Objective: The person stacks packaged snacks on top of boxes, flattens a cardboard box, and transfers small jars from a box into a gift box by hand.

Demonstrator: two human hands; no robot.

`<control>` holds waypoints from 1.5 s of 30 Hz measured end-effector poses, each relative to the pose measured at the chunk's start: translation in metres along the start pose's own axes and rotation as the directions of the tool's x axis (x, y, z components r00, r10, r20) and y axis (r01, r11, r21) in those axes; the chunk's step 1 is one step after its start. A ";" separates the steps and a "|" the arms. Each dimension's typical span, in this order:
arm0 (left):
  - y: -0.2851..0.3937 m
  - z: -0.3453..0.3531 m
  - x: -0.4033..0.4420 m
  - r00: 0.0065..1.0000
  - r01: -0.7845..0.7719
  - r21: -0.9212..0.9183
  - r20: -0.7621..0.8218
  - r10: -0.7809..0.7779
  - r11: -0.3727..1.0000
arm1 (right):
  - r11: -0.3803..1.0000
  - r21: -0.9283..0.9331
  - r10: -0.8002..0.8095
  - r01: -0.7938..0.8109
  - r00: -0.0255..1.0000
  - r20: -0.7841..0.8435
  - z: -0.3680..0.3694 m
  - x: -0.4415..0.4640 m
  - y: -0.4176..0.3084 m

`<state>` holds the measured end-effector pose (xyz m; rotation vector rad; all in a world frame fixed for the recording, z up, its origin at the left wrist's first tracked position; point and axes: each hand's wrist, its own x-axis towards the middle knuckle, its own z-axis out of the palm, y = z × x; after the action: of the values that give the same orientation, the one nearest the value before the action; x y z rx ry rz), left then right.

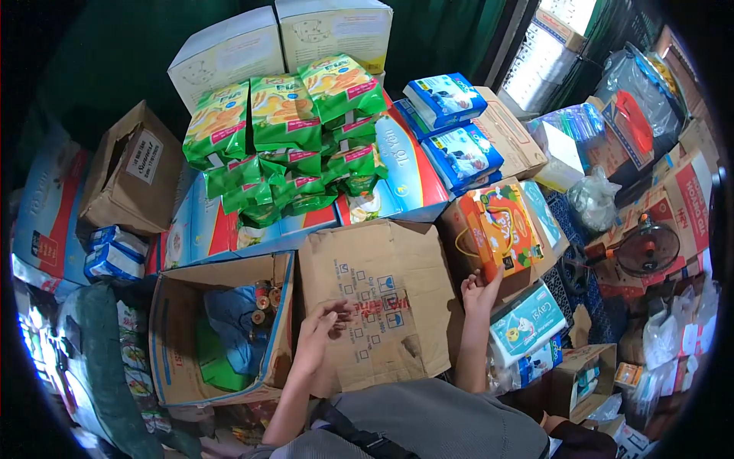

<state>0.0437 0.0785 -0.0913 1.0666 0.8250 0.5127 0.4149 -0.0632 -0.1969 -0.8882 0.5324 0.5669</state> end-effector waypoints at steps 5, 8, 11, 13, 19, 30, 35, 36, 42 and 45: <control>-0.010 0.014 0.003 0.992 -0.007 0.265 -0.122 0.041 0.964 | 0.994 -0.081 -0.074 0.077 0.996 0.039 -0.034 0.003 -0.018; -0.012 0.023 0.006 0.961 -0.159 0.714 -0.046 0.273 0.682 | 0.995 0.066 -0.083 0.072 0.980 0.180 -0.031 -0.004 -0.017; -0.019 0.021 0.011 0.876 -0.173 0.926 -0.012 0.483 0.336 | 0.976 0.217 -0.044 -0.015 0.963 0.264 -0.032 0.011 -0.019; -0.022 0.015 0.015 0.825 -0.080 0.933 -0.137 0.549 0.352 | 0.963 0.259 0.012 -0.075 0.972 0.234 -0.034 0.005 -0.024; -0.066 -0.020 0.023 0.911 -0.301 0.720 0.023 0.413 0.625 | 0.965 -0.236 -0.055 0.113 0.970 0.238 -0.061 0.020 -0.026; -0.008 -0.007 0.004 0.963 -0.264 0.618 0.128 0.236 0.740 | 0.905 0.178 0.272 -0.386 0.848 0.456 -0.048 0.036 -0.053; 0.145 -0.070 -0.090 0.873 -0.241 0.814 -0.056 0.485 0.529 | 0.872 0.252 0.220 -0.419 0.797 0.562 -0.048 0.061 -0.038; 0.156 -0.102 -0.097 0.687 -0.161 0.948 -0.094 0.721 0.276 | 0.919 0.270 0.148 -0.287 0.886 0.440 -0.036 0.040 -0.029; 0.182 -0.369 -0.167 0.215 0.588 0.806 -0.234 0.948 0.066 | 0.913 0.029 0.314 -0.406 0.748 0.585 0.015 -0.059 -0.002; 0.183 -0.435 -0.204 0.002 0.931 0.358 -0.195 0.981 0.069 | 0.920 -0.090 0.365 -0.381 0.750 0.552 0.016 -0.057 0.003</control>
<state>-0.4233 0.2493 0.0409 2.1562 3.3907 0.8345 0.3739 -0.0615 -0.1535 -0.5394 0.1706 1.1448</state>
